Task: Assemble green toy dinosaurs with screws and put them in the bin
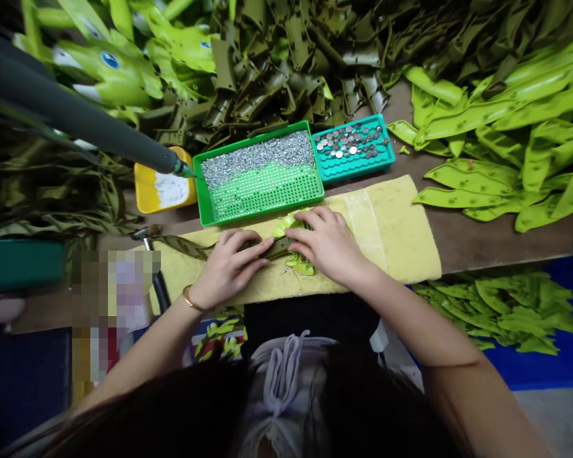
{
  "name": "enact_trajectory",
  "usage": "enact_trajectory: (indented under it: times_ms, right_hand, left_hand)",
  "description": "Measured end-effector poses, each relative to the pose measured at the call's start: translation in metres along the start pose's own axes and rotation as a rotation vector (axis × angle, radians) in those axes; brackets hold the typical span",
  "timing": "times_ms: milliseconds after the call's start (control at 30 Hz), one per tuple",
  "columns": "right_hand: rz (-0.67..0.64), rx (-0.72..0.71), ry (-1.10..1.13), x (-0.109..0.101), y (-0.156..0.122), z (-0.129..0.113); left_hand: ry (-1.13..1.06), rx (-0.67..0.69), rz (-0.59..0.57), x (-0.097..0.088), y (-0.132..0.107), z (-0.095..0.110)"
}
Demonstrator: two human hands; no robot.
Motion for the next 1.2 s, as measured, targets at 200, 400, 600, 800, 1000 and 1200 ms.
enact_trajectory:
  times_ms: [200, 400, 600, 800, 1000, 1200]
  right_hand:
    - [-0.008, -0.035, -0.015, 0.000, 0.007, 0.005]
    - [-0.042, -0.044, -0.008, 0.000, 0.008, 0.007]
    - [-0.003, -0.006, 0.056, 0.003, 0.006, 0.015]
    - [0.040, 0.013, 0.134, 0.004, 0.006, 0.022]
    - [0.057, 0.000, 0.148, 0.003, 0.006, 0.022]
    - [0.086, 0.012, 0.155, 0.003, 0.005, 0.021]
  left_hand:
    - [-0.071, -0.044, -0.057, 0.005, 0.000, -0.007]
    - [-0.118, -0.184, 0.027, 0.021, 0.000, -0.004]
    - [-0.451, -0.693, 0.841, 0.029, -0.036, 0.017]
    - [-1.386, -0.945, 0.966, 0.039, -0.051, 0.013]
    - [-1.492, -0.895, 0.950, 0.032, -0.041, -0.001]
    - [-1.272, -0.873, 0.766, 0.020, -0.066, -0.017]
Point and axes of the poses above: each hand's wrist, its own y-axis towards the middle knuckle, its own x-axis out of the palm, z = x × y, the point moved 2 cm from there along y, towards the middle knuckle, and after that the axes turned 7 degrees about -z, right-handed, at the moved point
